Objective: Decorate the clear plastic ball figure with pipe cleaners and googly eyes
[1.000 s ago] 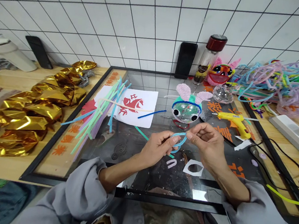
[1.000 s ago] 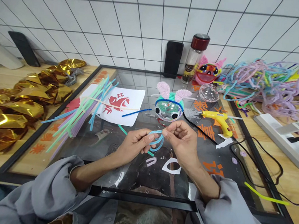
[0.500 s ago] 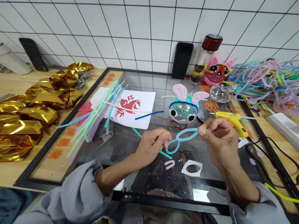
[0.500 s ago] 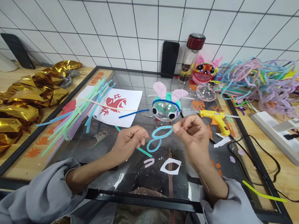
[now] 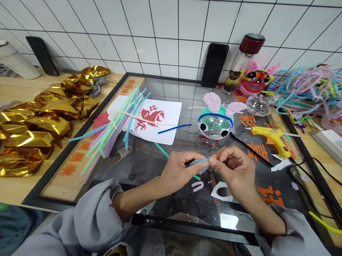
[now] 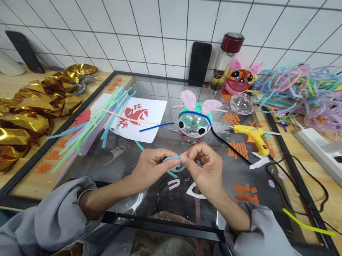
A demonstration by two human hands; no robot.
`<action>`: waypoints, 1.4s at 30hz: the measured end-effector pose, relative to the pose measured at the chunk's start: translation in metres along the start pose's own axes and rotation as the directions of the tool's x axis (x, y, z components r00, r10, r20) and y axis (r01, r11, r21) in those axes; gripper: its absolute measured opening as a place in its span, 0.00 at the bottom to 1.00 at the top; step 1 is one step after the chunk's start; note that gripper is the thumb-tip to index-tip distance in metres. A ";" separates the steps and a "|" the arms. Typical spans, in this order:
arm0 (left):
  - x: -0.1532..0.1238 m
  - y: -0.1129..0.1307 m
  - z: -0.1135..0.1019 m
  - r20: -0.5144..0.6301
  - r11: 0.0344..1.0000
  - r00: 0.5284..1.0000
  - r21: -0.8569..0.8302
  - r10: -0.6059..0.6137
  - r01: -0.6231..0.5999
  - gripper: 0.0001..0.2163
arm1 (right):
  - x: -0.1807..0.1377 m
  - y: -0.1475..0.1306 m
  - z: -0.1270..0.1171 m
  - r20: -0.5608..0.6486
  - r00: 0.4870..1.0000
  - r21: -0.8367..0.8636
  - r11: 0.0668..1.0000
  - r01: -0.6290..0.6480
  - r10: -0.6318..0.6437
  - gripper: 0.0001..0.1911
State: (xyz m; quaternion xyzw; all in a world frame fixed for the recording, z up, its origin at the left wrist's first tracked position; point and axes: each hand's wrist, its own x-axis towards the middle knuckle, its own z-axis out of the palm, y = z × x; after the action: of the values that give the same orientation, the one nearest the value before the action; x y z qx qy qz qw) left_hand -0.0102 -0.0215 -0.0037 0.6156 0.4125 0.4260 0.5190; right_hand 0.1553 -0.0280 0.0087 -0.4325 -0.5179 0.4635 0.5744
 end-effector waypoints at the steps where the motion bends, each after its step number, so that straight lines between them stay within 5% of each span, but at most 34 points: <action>1: 0.000 0.001 0.000 0.009 0.999 1.000 -0.031 -0.024 0.024 0.10 | 0.000 0.000 0.000 0.015 1.000 0.014 1.000 -0.018 0.017 0.15; 9: 0.006 0.002 -0.003 0.044 0.961 0.985 -0.216 -0.165 0.171 0.15 | 0.004 0.001 -0.008 0.055 0.991 0.041 0.992 -0.122 0.120 0.08; 16: 0.006 0.001 -0.004 0.051 0.963 0.985 -0.206 -0.167 0.174 0.15 | 0.002 -0.005 -0.006 0.101 0.992 -0.250 0.967 -0.049 0.076 0.12; 42: 0.004 0.005 -0.003 0.087 0.970 0.980 -0.154 -0.178 0.190 0.17 | 0.002 -0.005 -0.005 0.141 0.990 -0.349 0.936 0.044 0.006 0.11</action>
State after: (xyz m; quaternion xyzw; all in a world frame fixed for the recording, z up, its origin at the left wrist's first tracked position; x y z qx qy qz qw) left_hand -0.0118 -0.0169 0.0017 0.5457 0.4127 0.3856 0.6191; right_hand 0.1605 -0.0273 0.0138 -0.4897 -0.6353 0.3871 0.4547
